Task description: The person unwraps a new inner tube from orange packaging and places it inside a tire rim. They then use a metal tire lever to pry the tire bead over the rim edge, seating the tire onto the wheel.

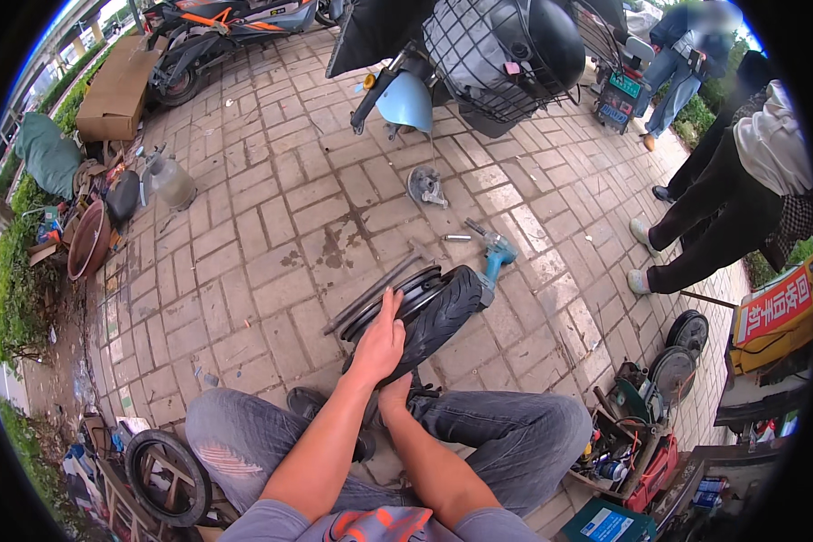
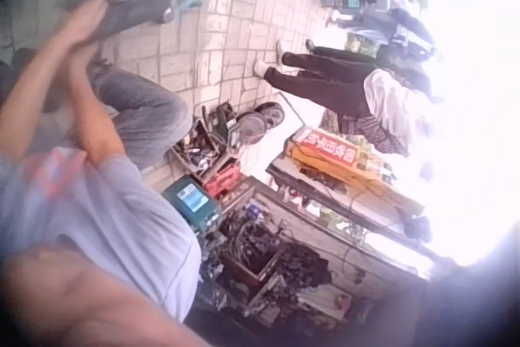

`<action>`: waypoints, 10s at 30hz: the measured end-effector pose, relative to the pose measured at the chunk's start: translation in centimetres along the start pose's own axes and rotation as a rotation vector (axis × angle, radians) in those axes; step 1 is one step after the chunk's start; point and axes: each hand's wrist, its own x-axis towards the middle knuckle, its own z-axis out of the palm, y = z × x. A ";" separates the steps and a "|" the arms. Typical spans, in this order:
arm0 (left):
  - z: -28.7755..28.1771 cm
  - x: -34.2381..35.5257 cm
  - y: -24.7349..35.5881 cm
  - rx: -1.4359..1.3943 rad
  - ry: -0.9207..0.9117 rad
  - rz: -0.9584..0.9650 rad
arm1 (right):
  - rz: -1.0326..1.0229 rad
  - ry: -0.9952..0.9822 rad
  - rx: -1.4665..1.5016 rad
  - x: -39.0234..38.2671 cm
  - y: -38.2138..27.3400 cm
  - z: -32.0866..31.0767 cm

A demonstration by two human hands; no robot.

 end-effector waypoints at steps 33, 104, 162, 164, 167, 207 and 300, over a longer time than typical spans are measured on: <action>-1.2 -2.2 1.6 0.611 0.341 0.164 | 0.430 -0.167 -0.693 -11.7 -12.7 -3.9; -0.9 0.8 0.1 -0.116 -0.066 0.007 | 0.115 -0.110 -0.159 -0.8 -2.2 -3.1; -5.7 -1.7 1.4 0.134 0.147 -0.196 | 0.453 -0.411 -1.378 -1.8 -27.3 -0.3; -5.0 -1.7 1.9 -0.069 0.017 -0.180 | 0.337 -0.209 -0.918 -0.1 -19.3 0.9; -1.8 -2.5 -1.9 -0.513 -0.129 -0.060 | 0.125 -0.009 -0.202 0.5 -11.8 3.1; -1.3 0.8 -3.9 -0.325 -0.135 -0.027 | 0.216 -0.079 -0.181 -2.6 -8.5 2.9; -8.5 -2.3 -1.5 0.192 0.114 -0.350 | -0.138 -0.900 -1.934 6.4 -36.5 -4.3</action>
